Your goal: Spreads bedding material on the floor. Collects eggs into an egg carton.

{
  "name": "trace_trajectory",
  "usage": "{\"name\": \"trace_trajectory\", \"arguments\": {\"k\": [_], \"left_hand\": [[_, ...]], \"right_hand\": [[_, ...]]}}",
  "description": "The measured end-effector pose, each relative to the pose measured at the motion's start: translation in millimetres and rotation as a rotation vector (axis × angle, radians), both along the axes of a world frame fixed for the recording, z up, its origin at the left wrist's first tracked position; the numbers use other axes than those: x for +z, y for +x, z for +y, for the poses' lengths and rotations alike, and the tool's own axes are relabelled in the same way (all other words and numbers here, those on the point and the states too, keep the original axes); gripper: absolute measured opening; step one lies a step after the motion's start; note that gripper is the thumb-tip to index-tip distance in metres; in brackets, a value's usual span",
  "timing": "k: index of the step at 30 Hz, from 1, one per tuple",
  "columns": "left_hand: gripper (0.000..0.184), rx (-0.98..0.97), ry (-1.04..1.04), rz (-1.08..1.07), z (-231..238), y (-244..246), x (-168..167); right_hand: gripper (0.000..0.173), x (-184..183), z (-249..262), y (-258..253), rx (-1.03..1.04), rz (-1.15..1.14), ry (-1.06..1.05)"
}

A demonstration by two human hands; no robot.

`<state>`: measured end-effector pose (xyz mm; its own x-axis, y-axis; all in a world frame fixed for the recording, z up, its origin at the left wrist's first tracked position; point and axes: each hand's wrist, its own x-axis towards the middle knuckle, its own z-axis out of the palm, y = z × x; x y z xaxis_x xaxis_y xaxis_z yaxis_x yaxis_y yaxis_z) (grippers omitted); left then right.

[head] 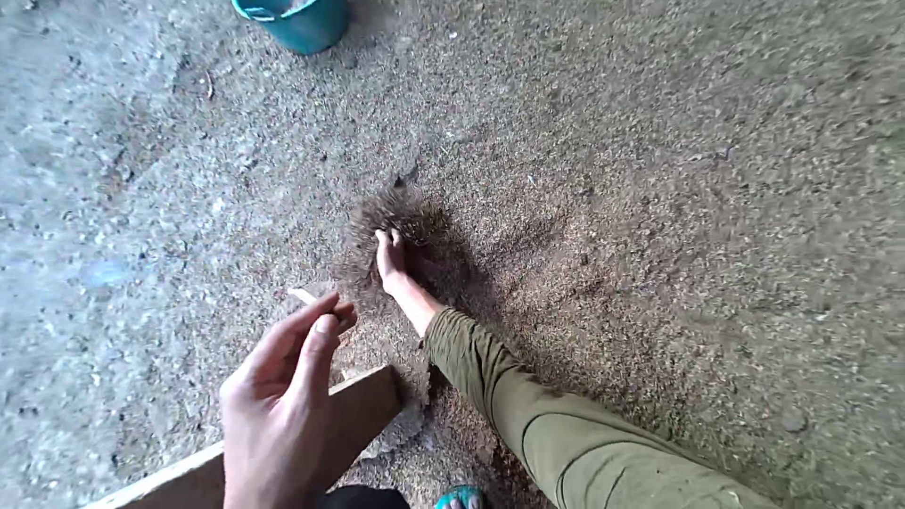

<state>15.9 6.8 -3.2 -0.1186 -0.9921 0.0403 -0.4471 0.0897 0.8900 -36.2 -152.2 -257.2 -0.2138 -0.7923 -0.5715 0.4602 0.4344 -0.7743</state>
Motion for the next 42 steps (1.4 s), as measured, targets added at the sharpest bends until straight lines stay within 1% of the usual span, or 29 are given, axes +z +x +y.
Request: {"name": "trace_trajectory", "arguments": {"k": [1, 3, 5, 7, 8, 9, 11, 13, 16, 17, 18, 19, 20, 21, 22, 23, 24, 25, 27, 29, 30, 31, 32, 34, 36, 38, 40, 41, 42], "left_hand": [[0.029, 0.005, 0.004, 0.000, 0.2, 0.8, 0.3], [0.028, 0.010, 0.001, 0.003, 0.1, 0.9, 0.4], [0.028, 0.001, -0.003, 0.006, 0.3, 1.3, -0.1], [0.028, -0.005, -0.002, 0.008, 0.0, 2.0, -0.3], [0.029, -0.006, -0.003, 0.012, -0.6, 1.6, -0.3], [0.029, -0.007, -0.001, 0.014, -0.9, 1.0, -0.8], [0.029, -0.008, 0.004, 0.013, 0.0, -0.1, -1.9], [0.030, 0.009, 0.007, 0.011, 0.2, -1.4, -0.9], [0.030, 0.041, 0.017, 0.002, -3.9, -2.2, 3.5], [0.030, 0.043, 0.030, -0.001, -2.7, -2.7, 3.4], [0.030, 0.041, 0.043, -0.003, -2.4, -3.1, 3.1], [0.030, 0.040, 0.047, -0.001, -3.7, -2.9, 3.0], [0.031, 0.044, 0.053, 0.000, -3.4, -1.4, 3.1], [0.031, 0.046, 0.059, 0.003, -2.6, 0.0, 3.5], [0.031, 0.046, 0.059, 0.011, -3.3, 0.1, 3.9], [0.031, 0.039, 0.057, 0.016, -4.0, -0.2, 4.1], [0.030, 0.034, 0.054, 0.022, -4.1, 0.1, 3.7], [0.030, 0.032, 0.051, 0.025, -3.1, 0.8, 3.1], [0.030, 0.025, 0.046, 0.023, -1.6, 3.5, 2.6], [0.031, 0.018, 0.039, 0.011, -1.0, 4.3, 2.9], [0.031, 0.018, 0.037, 0.007, -0.7, 4.4, 2.9], [0.031, 0.016, 0.034, 0.003, -1.0, 4.1, 3.1], [0.031, 0.015, 0.031, 0.001, -1.4, 3.6, 2.9], [0.030, 0.029, 0.030, 0.006, -1.1, 2.1, 2.5], [0.030, 0.040, 0.022, 0.003, -1.7, 1.2, 4.1], [0.030, 0.043, 0.025, -0.004, -2.0, 0.7, 5.3], [0.030, 0.045, 0.022, -0.006, -2.0, -1.1, 4.4], [0.030, 0.045, 0.019, -0.009, -2.1, -1.4, 3.6], [0.030, 0.044, 0.018, -0.013, -2.2, -1.0, 3.3]], "right_hand": [[0.067, 4.7, 5.3, -3.1, -0.020, 0.102, 0.036], [0.065, -5.0, 27.0, -19.6, -0.132, 0.291, 0.161], [0.070, -40.3, 59.4, -41.9, -0.252, 0.410, 0.390], [0.085, -84.6, 78.1, -58.8, -0.245, 0.407, 0.623], [0.089, -94.7, 76.2, -64.4, -0.245, 0.375, 0.691], [0.091, -95.0, 68.0, -68.5, -0.242, 0.312, 0.718], [0.089, -87.7, 43.8, -72.1, -0.324, 0.178, 0.724], [0.082, -78.6, 18.3, -76.2, -0.407, 0.038, 0.644], [0.071, -71.0, -15.9, -77.2, -0.499, -0.311, 0.306], [0.067, -69.0, -20.7, -76.0, -0.475, -0.422, 0.151], [0.064, -61.4, -27.6, -75.5, -0.446, -0.471, 0.033], [0.065, -45.4, -38.4, -76.9, -0.392, -0.480, -0.051], [0.068, -28.9, -47.0, -76.5, -0.317, -0.451, -0.096], [0.072, -17.8, -47.2, -73.9, -0.234, -0.351, -0.105], [0.075, -8.7, -41.5, -74.3, -0.163, -0.184, -0.092], [0.071, -2.5, -36.6, -77.1, -0.127, 0.004, -0.054], [0.065, -7.9, -26.5, -77.2, -0.116, 0.203, 0.000], [0.062, -22.8, -9.6, -76.3, -0.093, 0.372, 0.062], [0.064, -66.3, 34.1, -69.9, -0.035, 0.615, 0.250], [0.070, -108.0, 75.1, -59.9, 0.086, 0.737, 0.424], [0.070, -119.2, 91.6, -52.7, 0.177, 0.769, 0.477], [0.069, -124.2, 101.4, -43.9, 0.253, 0.798, 0.495], [0.067, -122.5, 104.4, -35.9, 0.285, 0.798, 0.507], [0.063, -109.7, 98.6, -26.8, 0.245, 0.729, 0.538], [0.062, -95.5, 79.6, -25.8, 0.153, 0.604, 0.554], [0.058, -78.2, 57.8, -31.7, 0.052, 0.410, 0.478], [0.054, -68.4, 38.2, -39.8, -0.026, 0.222, 0.319], [0.054, -67.8, 29.3, -42.5, -0.048, 0.177, 0.252], [0.053, -67.3, 21.3, -44.8, -0.075, 0.195, 0.231]]}}
